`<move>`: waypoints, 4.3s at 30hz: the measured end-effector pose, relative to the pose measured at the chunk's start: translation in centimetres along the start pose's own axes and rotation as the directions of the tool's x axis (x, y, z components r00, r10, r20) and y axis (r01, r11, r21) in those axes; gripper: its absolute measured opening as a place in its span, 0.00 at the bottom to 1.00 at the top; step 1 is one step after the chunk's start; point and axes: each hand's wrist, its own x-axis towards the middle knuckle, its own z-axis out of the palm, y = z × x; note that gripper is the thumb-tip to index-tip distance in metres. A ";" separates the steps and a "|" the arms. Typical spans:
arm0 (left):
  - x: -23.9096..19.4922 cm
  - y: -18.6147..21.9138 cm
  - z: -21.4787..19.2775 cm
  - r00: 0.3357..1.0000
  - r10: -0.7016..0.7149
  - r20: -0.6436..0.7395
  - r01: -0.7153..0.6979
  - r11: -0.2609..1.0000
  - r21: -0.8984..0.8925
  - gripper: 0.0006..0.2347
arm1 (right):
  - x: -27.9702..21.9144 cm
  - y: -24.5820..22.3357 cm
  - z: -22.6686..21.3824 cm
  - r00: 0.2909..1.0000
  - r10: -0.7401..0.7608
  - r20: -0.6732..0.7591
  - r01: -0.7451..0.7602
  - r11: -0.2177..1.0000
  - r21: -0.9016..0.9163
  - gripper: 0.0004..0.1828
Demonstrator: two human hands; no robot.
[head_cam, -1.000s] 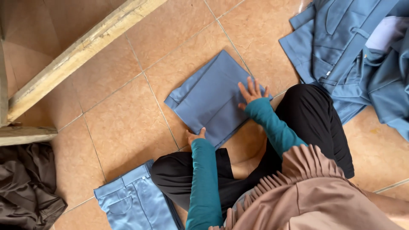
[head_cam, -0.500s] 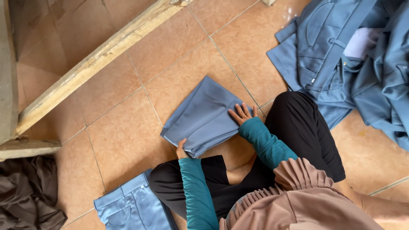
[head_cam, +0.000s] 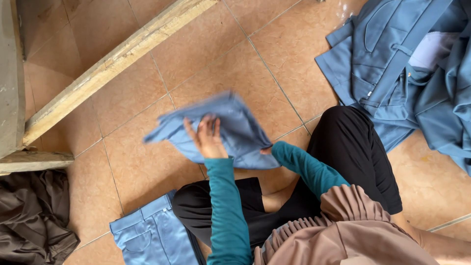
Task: The person sits on a tiled floor and folds multiple pairs of gray trousers by hand. They smooth the fabric, fold the legs together, and then fold the pants into compact rectangles, stacking them as they finish.
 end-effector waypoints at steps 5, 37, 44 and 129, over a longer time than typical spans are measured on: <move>5.0 -8.1 -6.0 0.878 -0.298 0.373 -0.055 0.713 0.699 0.19 | 2.3 2.1 -1.6 0.941 0.333 -0.056 -0.190 0.660 0.727 0.41; 3.0 -16.2 -15.2 0.799 0.022 0.602 -0.535 -0.433 0.726 0.27 | 0.3 -4.6 -2.0 0.808 -0.457 -0.373 0.057 0.689 -0.723 0.30; 2.9 -17.4 -16.1 0.646 -0.311 0.697 -0.758 -0.369 0.538 0.25 | -0.4 -5.4 -1.2 0.874 -0.424 -0.238 0.060 0.580 -0.812 0.33; 28.4 16.9 -28.1 0.993 0.116 0.000 -0.026 0.225 0.974 0.34 | -7.3 -30.0 17.1 0.890 -0.434 -0.141 0.422 0.900 -0.106 0.39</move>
